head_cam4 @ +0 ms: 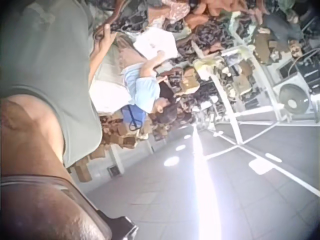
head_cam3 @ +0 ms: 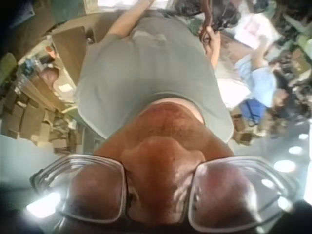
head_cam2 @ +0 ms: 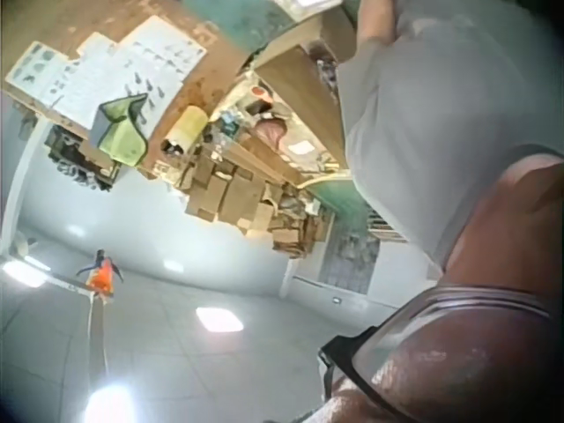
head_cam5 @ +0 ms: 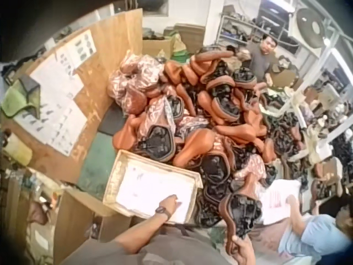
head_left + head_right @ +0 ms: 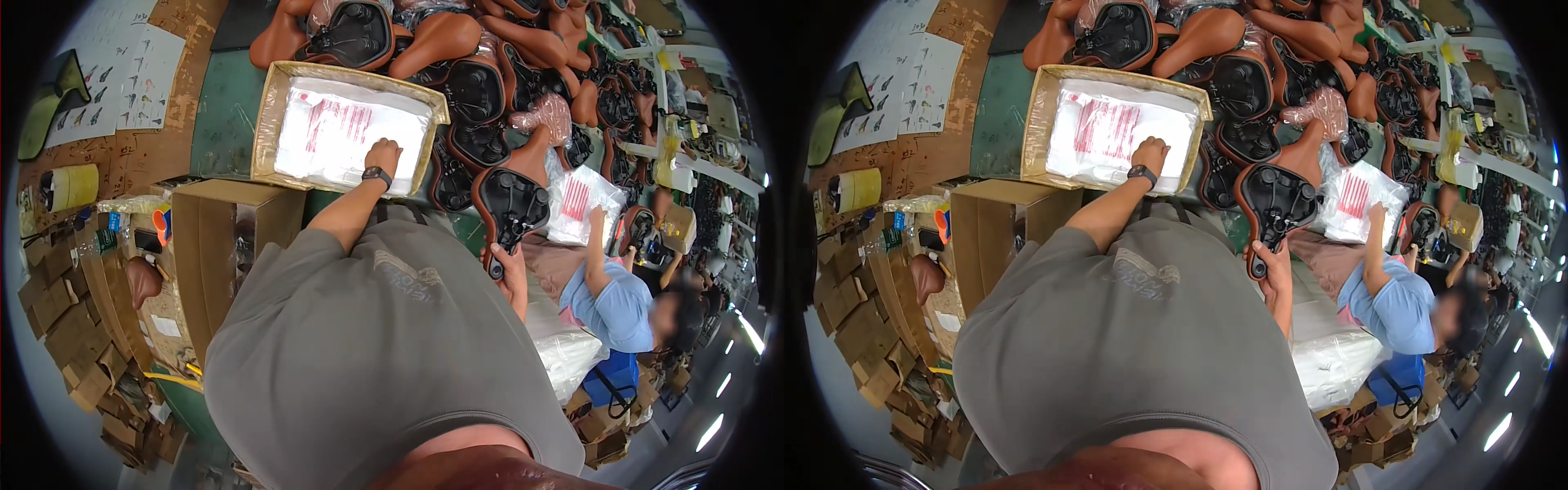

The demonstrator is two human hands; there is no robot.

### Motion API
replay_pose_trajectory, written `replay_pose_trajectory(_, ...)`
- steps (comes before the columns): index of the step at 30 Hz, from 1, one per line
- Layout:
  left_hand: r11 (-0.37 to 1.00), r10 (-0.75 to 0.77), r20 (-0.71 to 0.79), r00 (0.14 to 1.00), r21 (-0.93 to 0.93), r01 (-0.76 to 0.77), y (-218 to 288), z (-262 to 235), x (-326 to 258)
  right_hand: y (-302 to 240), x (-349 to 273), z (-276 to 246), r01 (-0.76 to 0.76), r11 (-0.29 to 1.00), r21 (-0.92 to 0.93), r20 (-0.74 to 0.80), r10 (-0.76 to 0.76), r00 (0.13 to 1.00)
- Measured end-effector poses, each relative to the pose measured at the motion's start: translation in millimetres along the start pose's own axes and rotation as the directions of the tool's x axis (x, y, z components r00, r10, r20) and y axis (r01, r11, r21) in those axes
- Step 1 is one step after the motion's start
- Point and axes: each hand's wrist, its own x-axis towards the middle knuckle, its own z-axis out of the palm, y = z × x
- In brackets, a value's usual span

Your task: Packing individual bicycle seats into a cardboard shipping box in a warehouse setting.

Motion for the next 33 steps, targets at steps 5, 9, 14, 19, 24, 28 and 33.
replay_pose_trajectory(5,0.992,0.034,-0.005,0.999,0.118,-0.033,6.4,-1.0,0.9,29.8,2.6,29.0,-0.025,0.995,-0.091,-0.064,0.02,0.998)
replay_pose_trajectory(9,0.994,0.05,0.028,0.998,0.1,-0.053,16.0,-9.1,-5.2,53.5,8.7,54.3,0.007,0.998,-0.066,-0.073,-0.012,0.997)
replay_pose_trajectory(14,0.969,0.23,0.002,0.973,0.095,-0.229,-9.3,9.2,9.6,57.1,16.3,88.8,-0.074,0.994,-0.08,-0.073,0.069,0.995)
replay_pose_trajectory(19,0.925,-0.068,0.076,0.995,-0.368,0.091,-21.2,-11.1,19.1,65.4,9.7,94.3,-0.03,0.999,-0.039,-0.086,0.026,0.996)
replay_pose_trajectory(24,0.325,-0.157,0.467,0.87,-0.808,0.492,-42.0,-89.7,33.7,56.4,21.6,110.3,0.032,0.999,0.017,-0.053,-0.031,0.998)
replay_pose_trajectory(28,0.234,-0.064,0.704,0.708,-0.679,0.696,-29.5,-157.6,24.0,54.0,91.2,123.5,-0.011,0.996,0.089,0.288,-0.015,0.957)
replay_pose_trajectory(33,0.273,0.135,0.541,0.83,-0.826,0.494,-22.2,-193.3,-7.5,23.6,127.8,226.5,-0.191,0.975,0.112,0.483,0.114,0.868)
